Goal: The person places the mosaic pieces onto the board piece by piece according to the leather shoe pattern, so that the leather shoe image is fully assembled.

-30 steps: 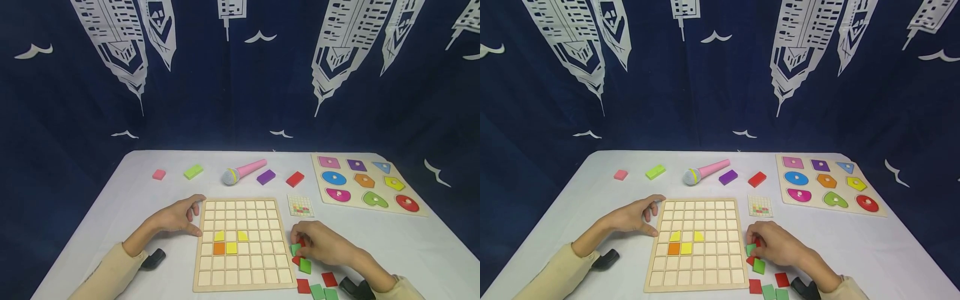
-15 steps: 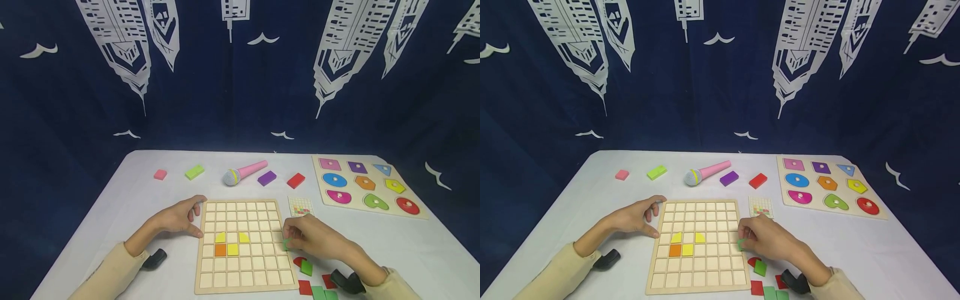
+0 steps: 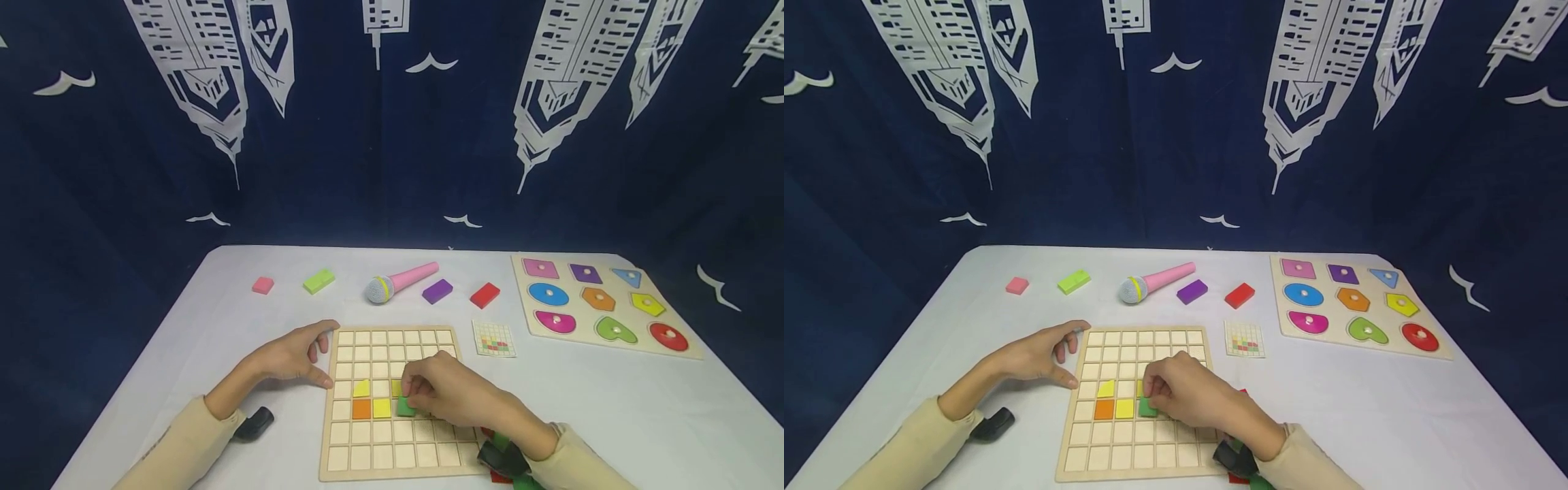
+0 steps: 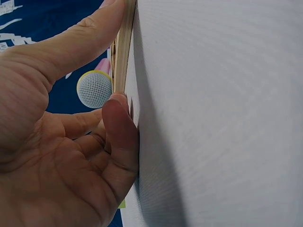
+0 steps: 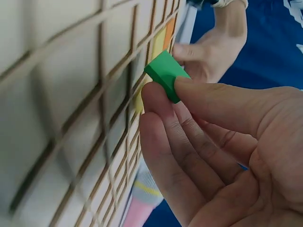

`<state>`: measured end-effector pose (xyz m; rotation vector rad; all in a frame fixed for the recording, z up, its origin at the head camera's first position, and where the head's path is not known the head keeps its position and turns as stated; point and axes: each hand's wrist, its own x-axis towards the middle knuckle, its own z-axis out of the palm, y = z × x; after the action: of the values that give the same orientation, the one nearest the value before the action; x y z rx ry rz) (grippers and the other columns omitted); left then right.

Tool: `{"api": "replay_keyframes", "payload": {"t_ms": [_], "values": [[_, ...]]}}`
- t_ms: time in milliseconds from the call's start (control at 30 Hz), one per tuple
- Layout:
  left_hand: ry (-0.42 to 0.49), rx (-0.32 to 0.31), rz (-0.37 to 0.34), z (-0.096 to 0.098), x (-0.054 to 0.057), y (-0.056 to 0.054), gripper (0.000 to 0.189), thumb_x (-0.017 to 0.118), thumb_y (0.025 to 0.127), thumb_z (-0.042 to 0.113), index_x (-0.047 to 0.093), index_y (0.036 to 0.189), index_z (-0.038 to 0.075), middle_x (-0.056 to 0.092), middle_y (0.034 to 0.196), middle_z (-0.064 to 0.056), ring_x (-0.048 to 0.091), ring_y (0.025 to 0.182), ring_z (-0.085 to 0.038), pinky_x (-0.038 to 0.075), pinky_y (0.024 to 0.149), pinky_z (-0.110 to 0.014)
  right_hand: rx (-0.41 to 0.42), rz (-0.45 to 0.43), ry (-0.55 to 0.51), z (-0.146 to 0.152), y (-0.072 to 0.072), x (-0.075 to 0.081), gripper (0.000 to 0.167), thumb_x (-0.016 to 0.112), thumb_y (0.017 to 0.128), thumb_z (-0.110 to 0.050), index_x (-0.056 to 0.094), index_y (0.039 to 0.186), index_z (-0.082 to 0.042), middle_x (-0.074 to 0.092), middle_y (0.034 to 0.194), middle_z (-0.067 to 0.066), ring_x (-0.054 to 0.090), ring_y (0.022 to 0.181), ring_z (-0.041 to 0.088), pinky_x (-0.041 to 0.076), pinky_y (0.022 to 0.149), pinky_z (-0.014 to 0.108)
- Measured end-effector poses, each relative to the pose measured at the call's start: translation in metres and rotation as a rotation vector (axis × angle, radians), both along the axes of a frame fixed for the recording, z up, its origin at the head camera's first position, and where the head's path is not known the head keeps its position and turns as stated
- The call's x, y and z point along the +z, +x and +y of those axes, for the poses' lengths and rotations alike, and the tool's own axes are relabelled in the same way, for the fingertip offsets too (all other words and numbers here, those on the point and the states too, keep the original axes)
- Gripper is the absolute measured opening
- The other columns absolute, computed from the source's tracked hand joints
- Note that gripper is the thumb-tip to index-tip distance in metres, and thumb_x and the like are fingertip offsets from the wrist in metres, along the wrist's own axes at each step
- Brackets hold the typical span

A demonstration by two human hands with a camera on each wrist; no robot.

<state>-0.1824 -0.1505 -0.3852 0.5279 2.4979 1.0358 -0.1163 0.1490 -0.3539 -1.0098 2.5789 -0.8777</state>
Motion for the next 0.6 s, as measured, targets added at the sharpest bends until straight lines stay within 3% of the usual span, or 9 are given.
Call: {"api": "replay_keyframes", "payload": {"t_ms": [367, 600], "values": [[0.022, -0.009, 0.001, -0.001, -0.002, -0.002, 0.1, 0.095, 0.064, 0.016, 0.041, 0.147, 0.002, 0.053, 0.103, -0.005, 0.049, 0.083, -0.02, 0.042, 0.071, -0.031, 0.05, -0.026, 0.012, -0.048, 0.008, -0.004, 0.012, 0.074, 0.087, -0.003, 0.07, 0.088, -0.015, 0.062, 0.073, -0.015, 0.055, 0.068, -0.005, 0.049, 0.067, 0.014], [0.028, -0.018, -0.002, -0.001, -0.004, -0.002, 0.1, 0.094, 0.064, 0.017, 0.04, 0.147, 0.001, 0.054, 0.103, -0.006, 0.049, 0.083, -0.02, 0.042, 0.071, -0.031, 0.038, 0.11, 0.122, -0.063, 0.019, -0.009, 0.012, 0.077, 0.086, -0.01, 0.072, 0.083, -0.022, 0.057, 0.066, -0.019, 0.049, 0.061, -0.007, 0.043, 0.058, 0.013]]}}
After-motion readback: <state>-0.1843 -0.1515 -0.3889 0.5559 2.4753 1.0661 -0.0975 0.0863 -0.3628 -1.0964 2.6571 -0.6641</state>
